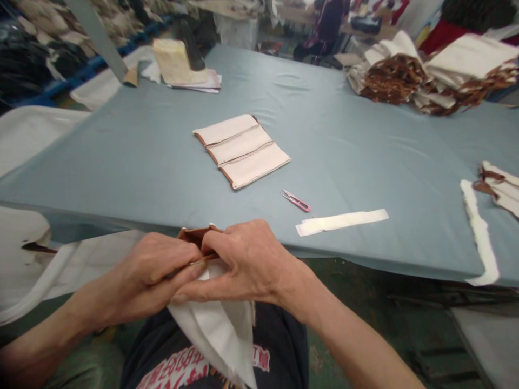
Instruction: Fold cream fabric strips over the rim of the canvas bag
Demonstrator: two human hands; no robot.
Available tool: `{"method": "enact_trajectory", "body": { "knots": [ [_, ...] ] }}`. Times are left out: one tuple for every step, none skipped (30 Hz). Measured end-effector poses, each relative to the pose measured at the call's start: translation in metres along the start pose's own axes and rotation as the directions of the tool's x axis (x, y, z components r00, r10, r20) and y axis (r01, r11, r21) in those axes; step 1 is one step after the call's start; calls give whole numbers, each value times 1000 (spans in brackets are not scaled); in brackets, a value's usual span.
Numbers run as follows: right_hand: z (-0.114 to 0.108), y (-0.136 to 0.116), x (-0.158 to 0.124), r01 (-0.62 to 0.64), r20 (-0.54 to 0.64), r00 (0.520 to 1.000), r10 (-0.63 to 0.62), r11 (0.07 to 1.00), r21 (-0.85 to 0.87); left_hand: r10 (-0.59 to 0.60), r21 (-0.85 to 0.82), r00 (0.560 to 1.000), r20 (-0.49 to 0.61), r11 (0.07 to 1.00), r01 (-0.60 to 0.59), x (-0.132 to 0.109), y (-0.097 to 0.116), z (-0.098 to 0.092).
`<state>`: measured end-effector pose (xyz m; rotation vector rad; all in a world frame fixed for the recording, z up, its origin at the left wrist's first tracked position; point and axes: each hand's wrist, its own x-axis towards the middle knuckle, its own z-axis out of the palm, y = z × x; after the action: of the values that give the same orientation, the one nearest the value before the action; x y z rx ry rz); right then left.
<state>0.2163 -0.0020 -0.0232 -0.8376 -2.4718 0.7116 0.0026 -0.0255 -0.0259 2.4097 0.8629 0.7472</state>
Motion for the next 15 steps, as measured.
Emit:
{"method": "enact_trajectory", "body": {
  "knots": [
    [-2, -2, 1, -28, 37, 999, 29, 999, -27, 3, 4, 1000, -11, 1000, -3, 1, -2, 2],
    [-3, -4, 2, -53, 69, 996, 56, 997, -47, -4, -10, 1000, -13, 1000, 4, 2, -5, 3],
    [-4, -5, 3, -74, 95, 992, 80, 995, -61, -20, -39, 1000, -5, 999, 20, 3, -7, 4],
    [-5, -4, 4, -92, 116, 988, 99, 993, -68, -43, -79, 999, 14, 996, 44, 3, -9, 4],
    [-5, -3, 4, -106, 134, 984, 114, 992, -65, -73, -121, 996, 41, 990, 78, 3, -11, 5],
    [-4, -1, 5, -120, 147, 981, 127, 991, -54, -107, -160, 992, 69, 980, 117, 3, -13, 5],
    [-4, 2, 5, -134, 158, 978, 137, 990, -35, -141, -194, 986, 93, 968, 157, 2, -15, 5],
    [-3, 4, 4, -145, 168, 975, 145, 989, -11, -176, -224, 978, 111, 955, 197, 1, -17, 5],
    [-3, 6, 4, -155, 178, 973, 150, 988, 19, -210, -257, 970, 121, 937, 235, 0, -18, 6],
    [-2, 8, 4, -164, 185, 971, 151, 985, 54, -242, -294, 962, 129, 917, 270, -1, -19, 6],
    [-2, 9, 4, -170, 189, 970, 150, 981, 90, -267, -336, 953, 140, 893, 300, -2, -20, 7],
    [-2, 10, 4, -175, 192, 970, 149, 976, 128, -283, -377, 946, 155, 868, 322, -3, -21, 7],
    [-2, 10, 5, -183, 196, 969, 150, 970, 162, -286, -414, 943, 169, 848, 331, -4, -21, 7],
    [-2, 10, 5, -190, 199, 968, 152, 963, 191, -279, -439, 944, 177, 835, 330, -5, -20, 6],
    [-3, 11, 5, -196, 202, 967, 153, 957, 213, -266, -450, 947, 181, 833, 321, -5, -20, 6]
  ]
}}
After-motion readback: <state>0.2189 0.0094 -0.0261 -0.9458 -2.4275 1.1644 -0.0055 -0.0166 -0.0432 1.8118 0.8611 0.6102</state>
